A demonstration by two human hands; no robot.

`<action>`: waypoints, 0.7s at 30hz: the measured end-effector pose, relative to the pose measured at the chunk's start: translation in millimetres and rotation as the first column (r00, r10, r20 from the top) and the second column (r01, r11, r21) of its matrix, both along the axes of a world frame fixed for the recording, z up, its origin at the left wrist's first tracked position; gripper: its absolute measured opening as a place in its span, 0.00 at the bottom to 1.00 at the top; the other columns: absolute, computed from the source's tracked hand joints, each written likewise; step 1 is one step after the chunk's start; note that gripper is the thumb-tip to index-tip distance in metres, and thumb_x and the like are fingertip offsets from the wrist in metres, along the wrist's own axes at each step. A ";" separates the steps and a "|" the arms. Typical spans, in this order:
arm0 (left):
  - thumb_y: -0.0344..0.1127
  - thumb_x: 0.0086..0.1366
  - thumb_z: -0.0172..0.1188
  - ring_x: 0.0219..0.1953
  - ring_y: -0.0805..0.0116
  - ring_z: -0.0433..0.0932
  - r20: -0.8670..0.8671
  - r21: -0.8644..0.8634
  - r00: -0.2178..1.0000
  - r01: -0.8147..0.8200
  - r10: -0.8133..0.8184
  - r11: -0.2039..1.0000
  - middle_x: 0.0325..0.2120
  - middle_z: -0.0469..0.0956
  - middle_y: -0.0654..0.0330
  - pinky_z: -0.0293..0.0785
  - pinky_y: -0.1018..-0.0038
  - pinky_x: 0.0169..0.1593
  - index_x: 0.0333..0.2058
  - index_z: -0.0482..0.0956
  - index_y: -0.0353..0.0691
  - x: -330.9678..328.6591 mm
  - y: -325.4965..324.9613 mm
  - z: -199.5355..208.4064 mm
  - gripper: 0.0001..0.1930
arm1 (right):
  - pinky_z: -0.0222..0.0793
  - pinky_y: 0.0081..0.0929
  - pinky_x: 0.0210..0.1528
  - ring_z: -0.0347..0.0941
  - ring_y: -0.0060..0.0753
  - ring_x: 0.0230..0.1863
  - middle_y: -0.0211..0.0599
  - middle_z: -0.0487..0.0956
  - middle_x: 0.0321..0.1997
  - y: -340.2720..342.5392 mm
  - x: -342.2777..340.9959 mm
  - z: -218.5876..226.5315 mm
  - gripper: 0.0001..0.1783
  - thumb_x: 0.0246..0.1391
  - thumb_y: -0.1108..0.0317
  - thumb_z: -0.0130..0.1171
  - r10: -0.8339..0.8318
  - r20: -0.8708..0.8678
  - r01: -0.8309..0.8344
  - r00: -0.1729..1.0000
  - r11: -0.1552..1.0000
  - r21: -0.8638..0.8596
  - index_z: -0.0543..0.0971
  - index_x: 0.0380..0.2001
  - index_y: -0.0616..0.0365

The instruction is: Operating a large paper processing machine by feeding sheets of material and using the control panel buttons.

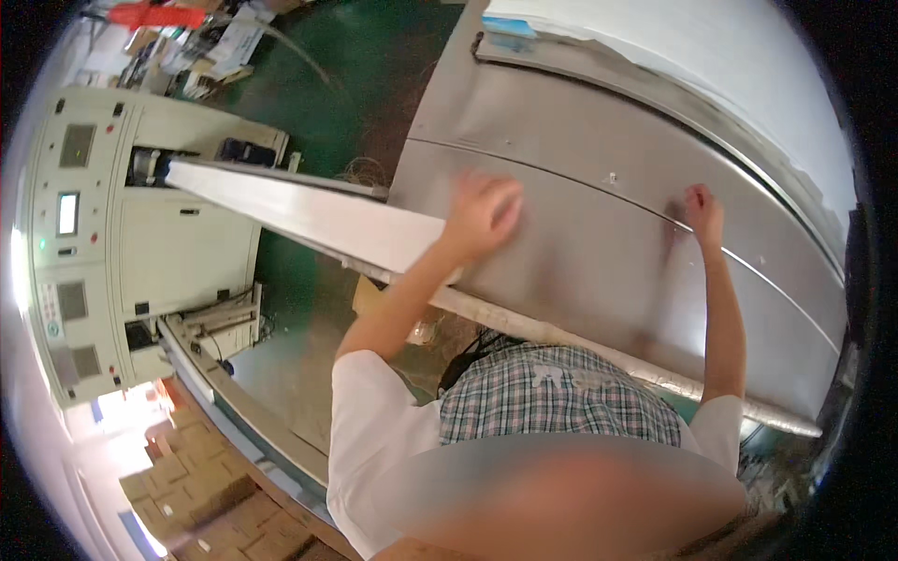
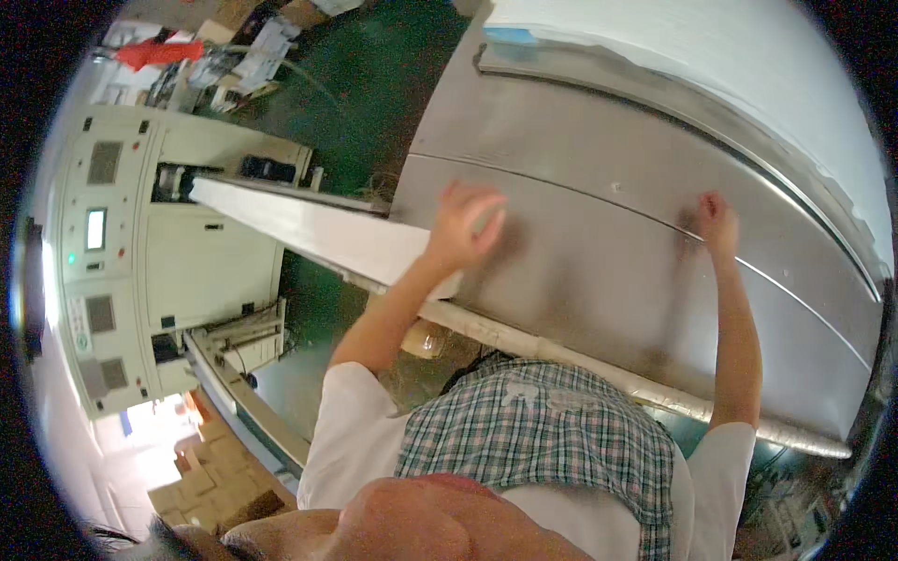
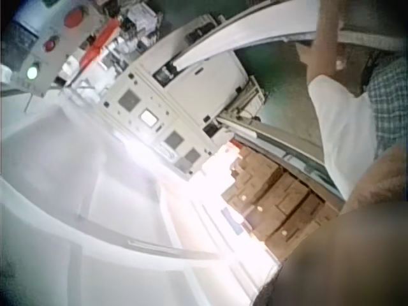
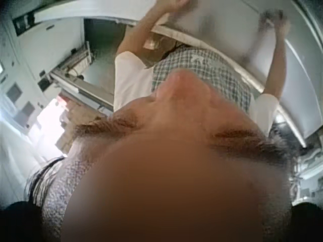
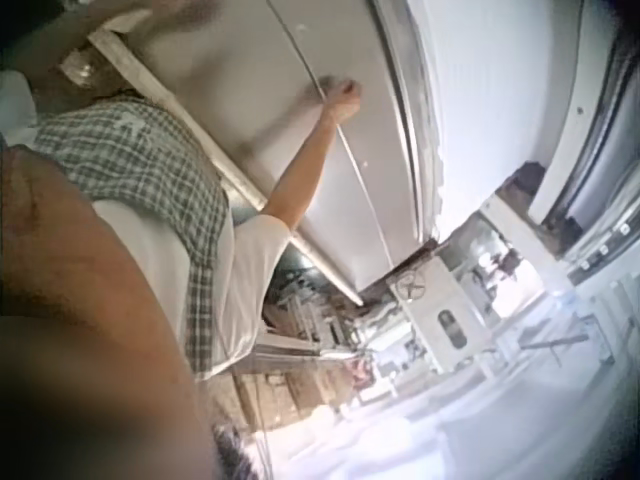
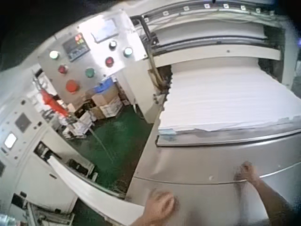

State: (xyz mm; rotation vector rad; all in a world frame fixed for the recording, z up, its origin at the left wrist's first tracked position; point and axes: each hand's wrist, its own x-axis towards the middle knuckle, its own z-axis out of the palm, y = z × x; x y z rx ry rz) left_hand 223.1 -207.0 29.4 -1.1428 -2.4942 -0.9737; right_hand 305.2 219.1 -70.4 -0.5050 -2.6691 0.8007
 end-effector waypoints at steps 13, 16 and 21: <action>0.50 0.58 0.52 0.36 0.63 0.74 0.895 0.367 0.425 -0.537 -0.133 0.759 0.34 0.74 0.52 0.72 0.69 0.41 0.39 0.70 0.29 -307.4 87.4 -77.4 0.24 | 0.65 0.41 0.30 0.70 0.47 0.27 0.41 0.74 0.24 -10.9 24.6 -27.6 0.10 0.51 0.59 0.48 -0.479 0.026 0.458 0.877 0.853 0.252 0.71 0.29 0.52; 0.52 0.58 0.52 0.36 0.62 0.73 0.915 0.390 0.332 -0.576 -0.230 0.718 0.33 0.73 0.51 0.73 0.68 0.42 0.39 0.69 0.28 -334.8 119.2 -96.3 0.27 | 0.65 0.40 0.29 0.71 0.49 0.29 0.43 0.75 0.28 -8.7 29.5 -26.6 0.10 0.53 0.60 0.47 -0.504 0.070 0.470 0.861 0.839 0.274 0.72 0.29 0.55; 0.40 0.58 0.57 0.36 0.58 0.73 0.885 0.464 0.300 -0.652 -0.357 0.600 0.32 0.72 0.48 0.75 0.65 0.43 0.39 0.66 0.27 -369.2 140.6 -119.7 0.20 | 0.65 0.39 0.30 0.70 0.49 0.29 0.42 0.75 0.27 -12.3 23.4 -21.5 0.09 0.52 0.62 0.48 -0.501 0.058 0.446 0.864 0.813 0.375 0.72 0.28 0.56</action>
